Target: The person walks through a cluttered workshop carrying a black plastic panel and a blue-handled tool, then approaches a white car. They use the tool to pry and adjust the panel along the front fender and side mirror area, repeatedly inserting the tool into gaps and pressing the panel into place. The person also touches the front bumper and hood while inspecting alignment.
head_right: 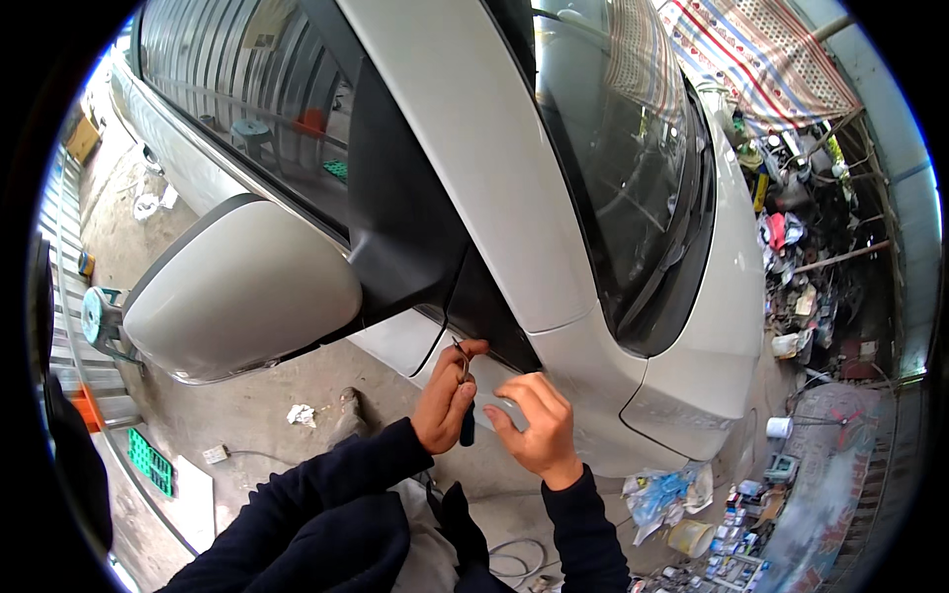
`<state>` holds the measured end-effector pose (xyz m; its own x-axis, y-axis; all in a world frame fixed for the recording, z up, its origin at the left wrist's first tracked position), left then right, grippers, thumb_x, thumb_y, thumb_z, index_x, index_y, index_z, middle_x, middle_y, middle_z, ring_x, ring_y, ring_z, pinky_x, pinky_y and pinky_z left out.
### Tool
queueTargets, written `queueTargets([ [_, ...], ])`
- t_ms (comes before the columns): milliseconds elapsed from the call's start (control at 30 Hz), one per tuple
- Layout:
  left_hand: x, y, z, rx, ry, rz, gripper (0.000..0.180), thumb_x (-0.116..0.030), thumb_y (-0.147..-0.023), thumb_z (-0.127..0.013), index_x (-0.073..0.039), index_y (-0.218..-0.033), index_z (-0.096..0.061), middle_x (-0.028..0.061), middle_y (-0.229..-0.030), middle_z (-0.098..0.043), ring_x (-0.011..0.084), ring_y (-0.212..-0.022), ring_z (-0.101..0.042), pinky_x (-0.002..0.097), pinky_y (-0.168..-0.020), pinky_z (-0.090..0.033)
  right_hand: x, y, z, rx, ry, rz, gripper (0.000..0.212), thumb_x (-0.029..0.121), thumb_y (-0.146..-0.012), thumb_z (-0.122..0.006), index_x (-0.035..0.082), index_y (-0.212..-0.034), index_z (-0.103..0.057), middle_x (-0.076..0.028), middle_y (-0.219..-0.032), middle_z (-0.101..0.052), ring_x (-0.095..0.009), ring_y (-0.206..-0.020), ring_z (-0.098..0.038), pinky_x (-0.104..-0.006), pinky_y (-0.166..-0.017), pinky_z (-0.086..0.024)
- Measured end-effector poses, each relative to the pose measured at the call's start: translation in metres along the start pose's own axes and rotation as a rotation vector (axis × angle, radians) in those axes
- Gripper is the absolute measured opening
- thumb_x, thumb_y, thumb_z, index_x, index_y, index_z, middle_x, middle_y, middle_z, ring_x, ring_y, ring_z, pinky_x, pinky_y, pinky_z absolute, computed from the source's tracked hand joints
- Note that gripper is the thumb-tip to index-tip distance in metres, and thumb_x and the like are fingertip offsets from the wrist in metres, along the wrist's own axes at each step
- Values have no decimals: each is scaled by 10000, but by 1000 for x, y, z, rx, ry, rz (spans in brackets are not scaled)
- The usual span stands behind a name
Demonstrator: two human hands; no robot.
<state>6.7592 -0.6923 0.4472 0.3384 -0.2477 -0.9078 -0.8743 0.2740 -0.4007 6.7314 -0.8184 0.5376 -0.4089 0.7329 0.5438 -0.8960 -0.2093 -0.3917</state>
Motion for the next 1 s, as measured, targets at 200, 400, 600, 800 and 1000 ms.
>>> queueTargets([
  [200,26,22,-10,29,80,-1,148,-141,-990,-459,-13,-915,-461,278,-1486,-331,410,-1268,-457,401,-1023,-392,53,-47,-23,70,-99,466,337,218,-864,-690,45,-641,-505,-79,-587,-476,-246,-470,-452,-335,-439,-360],
  [400,35,35,-27,-102,181,10,189,-154,-1001,-427,-5,-1082,-513,240,-1394,-432,369,-1213,-493,381,-1024,-388,79,-72,-48,285,-239,665,414,202,-771,-722,72,-561,-390,-58,-551,-393,-228,-452,-445,-339,-412,-348],
  [600,39,46,-41,-313,165,110,321,-163,-1012,-393,0,-1242,-548,200,-1285,-545,328,-1143,-535,357,-1018,-385,58,-95,-55,342,-141,787,309,139,-742,-676,75,-557,-438,-49,-543,-408,-232,-451,-454,-338,-418,-369],
  [800,40,43,-47,-354,394,117,352,-139,-1019,-381,33,-1322,-433,84,-1093,-512,151,-870,-437,283,-834,-388,28,-109,-57,248,-114,685,231,75,-762,-625,36,-576,-493,-75,-539,-435,-253,-442,-458,-347,-417,-376],
  [1000,28,42,-36,-333,506,-97,428,-178,-1041,-400,30,-1414,-360,110,-1346,-479,195,-1207,-481,306,-1058,-341,51,-64,-62,318,-314,764,264,88,-698,-669,57,-549,-453,-66,-541,-422,-250,-447,-465,-349,-415,-356],
])
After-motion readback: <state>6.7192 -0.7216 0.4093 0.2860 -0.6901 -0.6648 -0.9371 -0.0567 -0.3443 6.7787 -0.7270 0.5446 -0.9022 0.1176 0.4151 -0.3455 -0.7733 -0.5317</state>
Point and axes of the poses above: each hand's wrist, its own y-axis away from the middle knuckle, its own z-axis out of the back of the hand, x = y × z, the point moved 5 cm from there along -y, towards the middle knuckle
